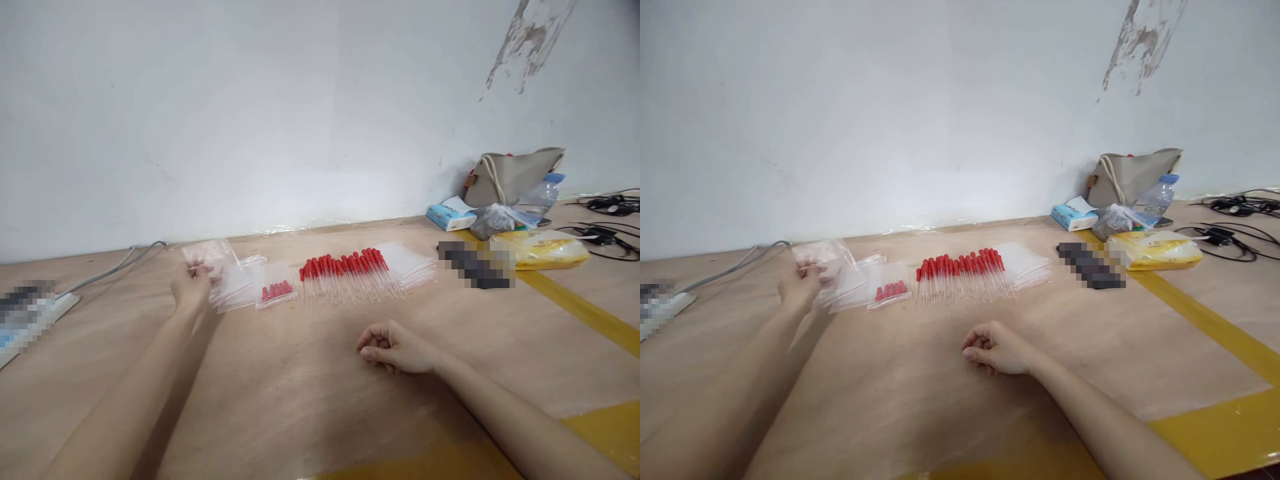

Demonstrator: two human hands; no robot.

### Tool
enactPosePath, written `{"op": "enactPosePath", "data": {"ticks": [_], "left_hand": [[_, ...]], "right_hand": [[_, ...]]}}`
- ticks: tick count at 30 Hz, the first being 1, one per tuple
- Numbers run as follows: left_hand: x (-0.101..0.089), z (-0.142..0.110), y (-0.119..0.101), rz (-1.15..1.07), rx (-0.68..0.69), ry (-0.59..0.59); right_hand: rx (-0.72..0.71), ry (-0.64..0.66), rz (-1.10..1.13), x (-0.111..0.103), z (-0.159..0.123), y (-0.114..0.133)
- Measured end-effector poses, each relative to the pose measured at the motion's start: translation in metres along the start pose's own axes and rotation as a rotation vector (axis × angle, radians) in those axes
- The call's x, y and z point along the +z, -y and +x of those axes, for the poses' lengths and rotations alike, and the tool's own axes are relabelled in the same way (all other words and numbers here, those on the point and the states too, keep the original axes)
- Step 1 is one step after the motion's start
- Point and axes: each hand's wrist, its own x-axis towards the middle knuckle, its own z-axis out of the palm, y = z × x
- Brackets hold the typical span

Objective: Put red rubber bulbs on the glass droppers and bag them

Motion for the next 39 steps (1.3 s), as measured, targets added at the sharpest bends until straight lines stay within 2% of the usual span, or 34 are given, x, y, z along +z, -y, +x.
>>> {"op": "enactPosePath", "data": {"ticks": [1,4,5,7,8,10,12,14,15,16,17,19,20,21,23,25,27,34,39], "left_hand": [[0.002,-0.012,-0.004,-0.146,-0.072,0.022],[0.008,-0.06,-0.01,-0.334,-0.206,0.131],[0.009,-0.08,-0.01,-0.398,-0.265,0.204],[0.005,-0.121,-0.008,-0.64,-0.561,0.441],[0.0,-0.14,-0.007,-0.632,-0.681,0.52],[-0.018,-0.172,-0.005,-0.565,-0.753,0.678],[-0.04,-0.192,-0.005,-0.411,-0.793,0.966],[-0.058,-0.198,-0.006,-0.079,-0.706,1.345],[-0.063,-0.197,-0.007,0.085,-0.559,1.414],[-0.063,-0.195,-0.007,0.224,-0.351,1.407],[-0.06,-0.19,-0.008,0.324,-0.099,1.333],[-0.043,-0.18,-0.007,0.411,0.446,1.09],[-0.031,-0.175,-0.007,0.424,0.677,0.991],[-0.019,-0.17,-0.005,0.434,0.851,0.922],[0.003,-0.164,-0.002,0.482,1.081,0.862],[0.018,-0.163,0.002,0.534,1.177,0.909],[0.025,-0.167,0.004,0.57,1.185,0.974],[0.025,-0.184,-0.002,0.541,1.134,1.038],[0.025,-0.187,-0.003,0.478,1.085,1.014]], "right_hand": [[-0.005,-0.001,0.0,0.0,0.0,0.0],[-0.008,-0.002,-0.004,0.0,0.0,0.0],[-0.006,-0.002,-0.006,0.0,0.001,0.0],[-0.005,-0.004,-0.01,0.0,0.001,-0.001],[-0.007,-0.005,-0.012,0.0,0.001,-0.001],[-0.011,-0.006,-0.018,0.0,0.0,0.0],[-0.01,-0.009,-0.023,0.0,0.0,0.001],[-0.003,-0.014,-0.03,0.001,0.0,0.002],[-0.006,-0.028,-0.04,0.002,0.001,0.002],[-0.021,-0.056,-0.064,0.004,0.002,0.002],[-0.05,-0.1,-0.105,0.005,0.004,0.001],[-0.14,-0.222,-0.227,0.009,0.006,-0.001],[-0.194,-0.288,-0.295,0.011,0.007,-0.001],[-0.249,-0.344,-0.356,0.012,0.008,-0.001],[-0.345,-0.403,-0.441,0.015,0.008,0.0],[-0.431,-0.4,-0.496,0.016,0.007,0.003],[-0.501,-0.357,-0.539,0.015,0.007,0.005],[-0.625,-0.21,-0.66,0.011,0.009,0.009],[-0.647,-0.142,-0.732,0.009,0.006,0.013]]}}
